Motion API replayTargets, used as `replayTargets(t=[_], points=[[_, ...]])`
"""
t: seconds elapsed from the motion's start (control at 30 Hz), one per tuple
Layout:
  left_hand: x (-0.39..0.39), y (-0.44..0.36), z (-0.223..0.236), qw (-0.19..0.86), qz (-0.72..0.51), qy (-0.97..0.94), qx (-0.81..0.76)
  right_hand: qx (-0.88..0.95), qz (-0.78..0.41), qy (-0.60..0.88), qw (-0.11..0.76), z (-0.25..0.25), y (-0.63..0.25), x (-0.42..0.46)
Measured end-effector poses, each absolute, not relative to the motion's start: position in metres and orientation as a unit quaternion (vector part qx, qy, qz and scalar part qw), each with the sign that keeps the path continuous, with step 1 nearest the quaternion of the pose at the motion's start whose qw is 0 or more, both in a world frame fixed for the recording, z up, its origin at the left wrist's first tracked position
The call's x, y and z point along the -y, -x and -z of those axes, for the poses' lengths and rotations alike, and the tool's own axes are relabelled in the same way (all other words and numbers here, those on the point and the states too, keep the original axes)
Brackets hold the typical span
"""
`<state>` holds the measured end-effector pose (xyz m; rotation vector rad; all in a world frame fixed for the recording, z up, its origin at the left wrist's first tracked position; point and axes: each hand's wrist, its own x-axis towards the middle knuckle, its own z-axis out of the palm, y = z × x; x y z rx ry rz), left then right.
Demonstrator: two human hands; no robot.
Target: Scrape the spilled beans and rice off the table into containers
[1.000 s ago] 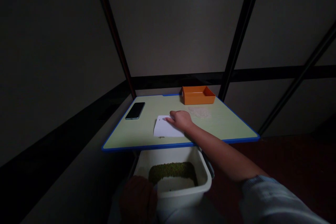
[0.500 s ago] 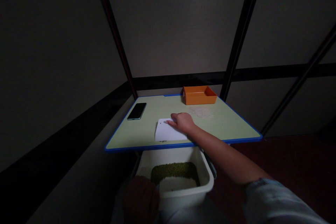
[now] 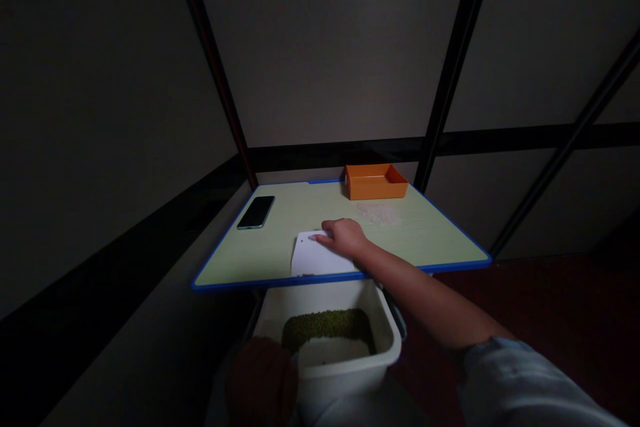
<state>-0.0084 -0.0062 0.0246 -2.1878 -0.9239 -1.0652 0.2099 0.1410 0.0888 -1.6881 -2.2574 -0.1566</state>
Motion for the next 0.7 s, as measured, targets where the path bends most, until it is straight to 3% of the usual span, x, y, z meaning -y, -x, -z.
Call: replayTargets(t=[0.33,0.7], points=[[0.0056,0.0092,-0.0235,0.275,0.397,0.805,0.343,0.792,0.036,0.598,0.114,-0.0951,-0.2095,-0.1374],[0.0057,0.0078,-0.0256,0.272,0.390,0.810,0.343,0.788,0.021,0.604,0.120,-0.0949,-0.2120,-0.1381]])
